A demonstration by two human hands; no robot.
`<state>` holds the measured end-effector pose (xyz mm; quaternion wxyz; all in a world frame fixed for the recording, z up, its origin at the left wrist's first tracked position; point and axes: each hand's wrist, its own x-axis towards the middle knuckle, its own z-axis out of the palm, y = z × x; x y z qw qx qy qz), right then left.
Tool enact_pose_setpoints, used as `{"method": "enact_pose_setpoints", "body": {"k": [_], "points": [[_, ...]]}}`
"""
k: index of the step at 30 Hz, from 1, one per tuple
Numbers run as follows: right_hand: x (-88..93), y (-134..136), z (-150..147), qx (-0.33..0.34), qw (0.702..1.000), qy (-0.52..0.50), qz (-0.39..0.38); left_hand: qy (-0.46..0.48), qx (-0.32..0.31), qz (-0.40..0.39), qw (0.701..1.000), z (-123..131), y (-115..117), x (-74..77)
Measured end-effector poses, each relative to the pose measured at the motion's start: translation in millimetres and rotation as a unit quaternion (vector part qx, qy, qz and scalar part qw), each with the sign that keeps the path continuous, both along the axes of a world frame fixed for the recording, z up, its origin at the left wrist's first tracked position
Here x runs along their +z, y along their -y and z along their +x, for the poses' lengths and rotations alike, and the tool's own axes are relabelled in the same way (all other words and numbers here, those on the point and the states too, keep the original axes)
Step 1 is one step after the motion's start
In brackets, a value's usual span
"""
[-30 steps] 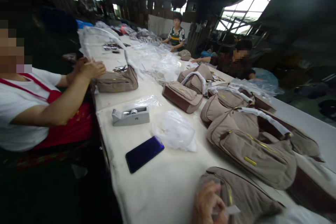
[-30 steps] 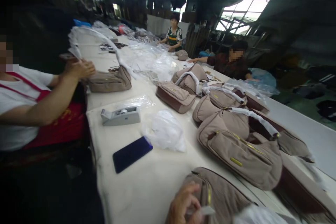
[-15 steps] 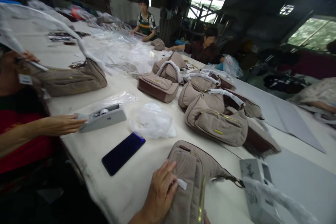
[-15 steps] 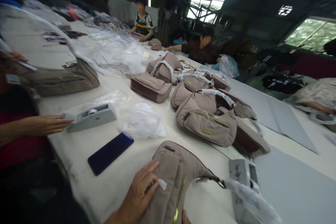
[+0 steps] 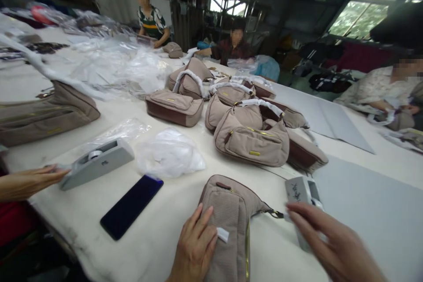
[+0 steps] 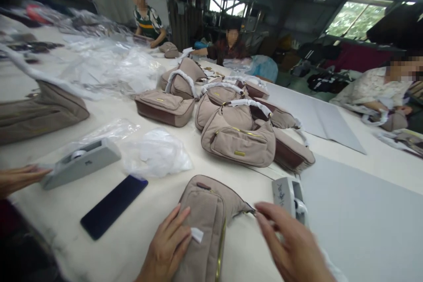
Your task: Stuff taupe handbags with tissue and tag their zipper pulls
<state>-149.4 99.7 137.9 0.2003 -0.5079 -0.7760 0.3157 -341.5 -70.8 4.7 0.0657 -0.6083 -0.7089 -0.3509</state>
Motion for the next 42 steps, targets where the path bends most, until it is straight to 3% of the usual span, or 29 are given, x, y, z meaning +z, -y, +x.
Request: {"method": "enact_pose_setpoints", "body": {"k": [2,3,6,9,14,17,20,23,27,35,42], "points": [[-23.2,-14,-36,0.177,0.983,0.028,-0.040,-0.010,-0.004,-0.007,1.000,0,-1,1.0],[-36.0,-20,-54,0.205,0.977,0.039,-0.050,-0.014,-0.007,-0.011,1.000,-1,-1,1.4],[-68.8,-28,-97,0.228,0.967,0.075,-0.090,-0.010,-0.014,-0.025,1.000,-9,1,0.5],[-83.6,-19,-118,0.209,0.969,0.071,-0.109,0.019,-0.016,-0.048,0.999,-23,7,-2.4],[-85.7,-5,-132,0.171,0.980,0.027,-0.100,0.101,-0.014,-0.065,0.993,-47,8,3.5],[-91.0,-10,-132,0.195,0.975,-0.001,-0.110,0.164,0.008,-0.062,0.984,-57,-9,20.9],[-102.3,-16,-126,0.221,0.967,-0.055,-0.114,0.227,0.053,-0.110,0.966,-67,-32,39.4],[-116.3,-16,-119,0.204,0.964,-0.129,-0.111,0.259,0.062,-0.154,0.951,-80,-49,47.7],[-126.4,-13,-116,0.171,0.965,-0.170,-0.100,0.201,0.014,-0.150,0.968,-92,-56,46.3],[-118.3,-19,-115,0.215,0.962,-0.151,-0.067,0.084,-0.048,-0.127,0.987,-100,-62,52.3],[-106.9,-18,-121,0.269,0.957,-0.101,-0.027,0.102,-0.081,-0.135,0.982,-90,-84,55.8]]}}
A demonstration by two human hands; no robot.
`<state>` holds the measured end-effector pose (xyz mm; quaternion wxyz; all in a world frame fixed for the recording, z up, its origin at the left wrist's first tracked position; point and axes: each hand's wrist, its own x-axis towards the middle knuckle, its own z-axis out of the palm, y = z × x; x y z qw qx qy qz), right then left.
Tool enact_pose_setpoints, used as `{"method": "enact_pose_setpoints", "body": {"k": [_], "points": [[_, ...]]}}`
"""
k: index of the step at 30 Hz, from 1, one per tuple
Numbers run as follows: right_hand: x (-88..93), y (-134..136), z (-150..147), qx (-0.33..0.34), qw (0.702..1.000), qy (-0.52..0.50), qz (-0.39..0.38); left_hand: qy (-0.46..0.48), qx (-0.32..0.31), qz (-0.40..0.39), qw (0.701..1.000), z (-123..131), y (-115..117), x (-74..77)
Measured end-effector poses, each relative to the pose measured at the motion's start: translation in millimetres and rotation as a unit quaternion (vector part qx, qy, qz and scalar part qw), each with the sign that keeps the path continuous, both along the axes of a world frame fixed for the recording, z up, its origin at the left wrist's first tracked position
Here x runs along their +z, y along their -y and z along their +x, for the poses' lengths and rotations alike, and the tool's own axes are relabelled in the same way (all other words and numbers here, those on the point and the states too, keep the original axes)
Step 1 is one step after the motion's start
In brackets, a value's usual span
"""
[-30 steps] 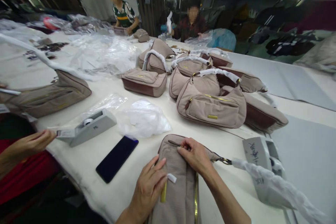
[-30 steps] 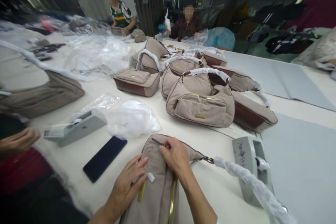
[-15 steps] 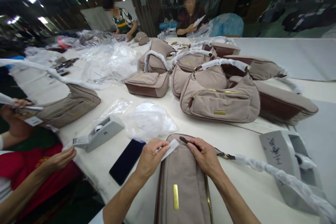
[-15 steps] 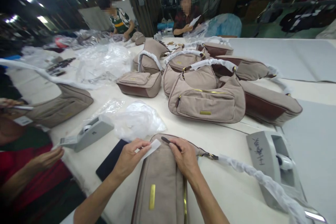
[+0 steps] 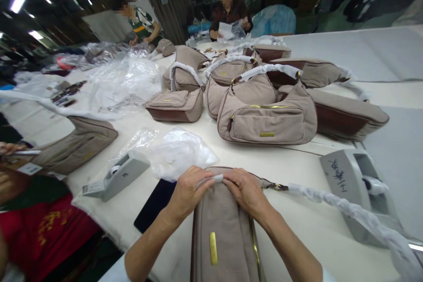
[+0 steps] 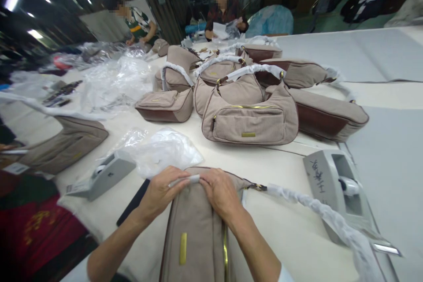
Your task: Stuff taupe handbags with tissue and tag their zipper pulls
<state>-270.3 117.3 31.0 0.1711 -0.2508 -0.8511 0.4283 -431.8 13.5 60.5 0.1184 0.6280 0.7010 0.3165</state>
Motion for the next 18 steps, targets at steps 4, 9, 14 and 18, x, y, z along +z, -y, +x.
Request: {"method": "enact_pose_setpoints", "body": {"k": [4,9,14,18], "points": [[-3.9,-2,2,-0.049,0.990,-0.037,-0.126,0.083,0.007,-0.089,0.993,4,-17,2.7],[-9.7,-9,6,-0.088,0.972,-0.045,-0.213,0.141,0.033,-0.128,0.981,3,-31,1.2],[-5.8,-10,-1,-0.026,0.981,-0.061,-0.182,0.175,0.030,-0.131,0.975,2,-34,0.6],[-9.0,-8,-6,-0.066,0.982,-0.054,-0.166,0.285,0.089,-0.157,0.941,-2,-33,-3.4]]}}
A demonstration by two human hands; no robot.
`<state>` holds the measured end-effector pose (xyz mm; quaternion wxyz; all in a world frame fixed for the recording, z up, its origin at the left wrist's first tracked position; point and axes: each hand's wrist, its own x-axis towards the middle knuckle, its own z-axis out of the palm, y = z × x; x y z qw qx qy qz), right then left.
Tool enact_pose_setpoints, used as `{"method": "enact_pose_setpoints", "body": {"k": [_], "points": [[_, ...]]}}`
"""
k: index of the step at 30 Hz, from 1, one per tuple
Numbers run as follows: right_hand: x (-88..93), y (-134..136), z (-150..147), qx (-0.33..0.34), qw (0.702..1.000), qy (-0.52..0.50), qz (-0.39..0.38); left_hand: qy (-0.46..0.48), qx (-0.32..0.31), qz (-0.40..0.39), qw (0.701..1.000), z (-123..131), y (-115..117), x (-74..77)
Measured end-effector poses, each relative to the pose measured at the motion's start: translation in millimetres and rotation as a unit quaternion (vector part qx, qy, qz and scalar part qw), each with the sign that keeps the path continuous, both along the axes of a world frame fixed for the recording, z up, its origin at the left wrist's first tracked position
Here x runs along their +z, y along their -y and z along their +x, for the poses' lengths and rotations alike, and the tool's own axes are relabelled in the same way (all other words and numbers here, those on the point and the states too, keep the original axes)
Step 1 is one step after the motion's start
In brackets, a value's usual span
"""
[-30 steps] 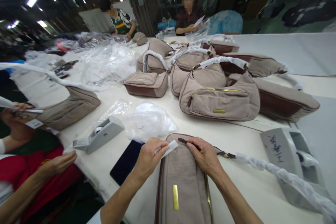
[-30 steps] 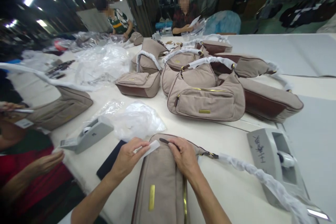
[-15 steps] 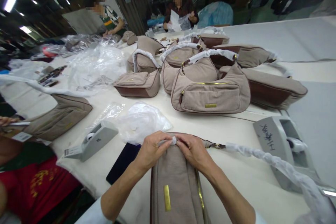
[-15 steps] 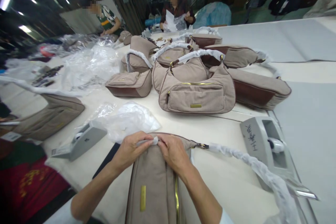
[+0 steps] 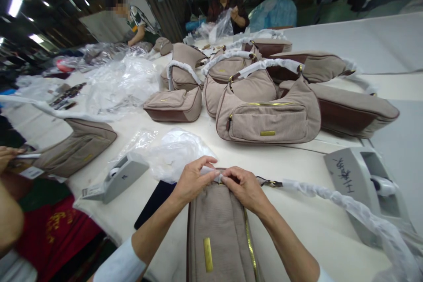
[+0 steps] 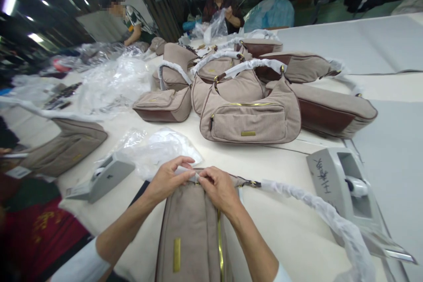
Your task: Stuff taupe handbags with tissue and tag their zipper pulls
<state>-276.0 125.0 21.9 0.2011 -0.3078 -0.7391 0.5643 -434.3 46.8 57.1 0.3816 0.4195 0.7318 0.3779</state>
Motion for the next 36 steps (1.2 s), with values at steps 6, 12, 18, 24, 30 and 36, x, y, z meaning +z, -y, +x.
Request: {"method": "enact_pose_setpoints", "body": {"k": [6,12,18,24,30,36], "points": [[-4.9,-2,0,0.033,0.998,0.003,-0.057,0.141,0.006,-0.020,0.990,-11,2,-12.5],[6.2,-15,-12,0.126,0.988,0.013,-0.084,0.127,-0.111,0.121,0.978,-18,1,-7.6],[3.1,-12,-16,0.155,0.981,0.019,-0.115,0.163,-0.099,0.080,0.978,-25,18,-3.0],[-8.1,-1,-20,0.086,0.983,-0.007,-0.163,0.103,-0.001,-0.074,0.992,-27,18,-7.5],[-2.0,-1,-25,0.078,0.980,-0.022,-0.182,0.015,-0.009,-0.045,0.999,-18,12,2.5],[-0.8,-3,-27,0.126,0.970,-0.024,-0.208,0.109,0.052,-0.064,0.991,-13,16,0.6]]}}
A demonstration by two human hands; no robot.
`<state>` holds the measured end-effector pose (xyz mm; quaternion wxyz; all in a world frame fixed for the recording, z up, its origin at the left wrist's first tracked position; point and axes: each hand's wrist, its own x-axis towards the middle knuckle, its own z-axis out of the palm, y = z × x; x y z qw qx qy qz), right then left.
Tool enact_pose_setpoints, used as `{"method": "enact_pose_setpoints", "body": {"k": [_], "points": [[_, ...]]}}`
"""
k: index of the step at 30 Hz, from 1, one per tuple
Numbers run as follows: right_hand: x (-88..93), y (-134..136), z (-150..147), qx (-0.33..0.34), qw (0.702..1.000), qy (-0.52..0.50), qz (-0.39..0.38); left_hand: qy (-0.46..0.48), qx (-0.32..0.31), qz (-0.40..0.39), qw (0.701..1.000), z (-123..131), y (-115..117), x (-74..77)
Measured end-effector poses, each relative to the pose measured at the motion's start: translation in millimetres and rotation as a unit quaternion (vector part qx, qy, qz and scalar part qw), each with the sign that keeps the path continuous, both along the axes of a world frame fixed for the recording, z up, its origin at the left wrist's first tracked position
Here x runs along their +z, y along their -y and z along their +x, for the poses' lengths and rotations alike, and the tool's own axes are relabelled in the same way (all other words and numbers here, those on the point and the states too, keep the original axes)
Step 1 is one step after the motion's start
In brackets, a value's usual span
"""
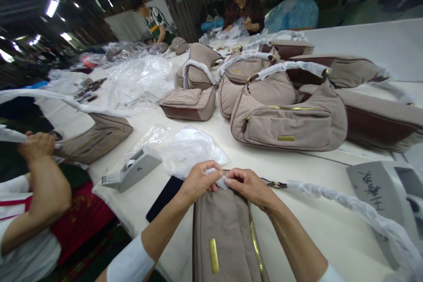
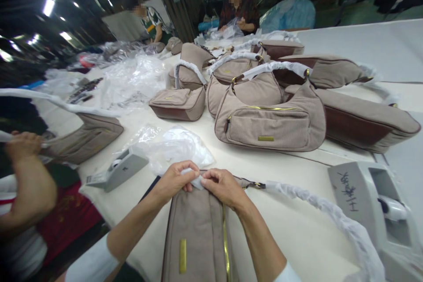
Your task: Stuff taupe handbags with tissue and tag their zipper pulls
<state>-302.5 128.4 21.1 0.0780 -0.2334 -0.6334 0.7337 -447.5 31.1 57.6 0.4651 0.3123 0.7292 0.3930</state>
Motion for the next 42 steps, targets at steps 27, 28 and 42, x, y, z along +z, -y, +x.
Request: {"method": "enact_pose_setpoints", "body": {"k": [27,28,42], "points": [[-7.3,0,-12,0.016,0.999,0.011,-0.044,0.051,0.039,0.001,0.998,-10,17,-7.6],[-6.8,0,-12,0.018,0.999,0.004,-0.036,0.049,0.041,0.008,0.998,-8,18,-8.6],[-4.4,4,-14,0.036,0.998,0.037,0.026,0.041,0.040,0.015,0.998,-8,22,-11.0]]}}
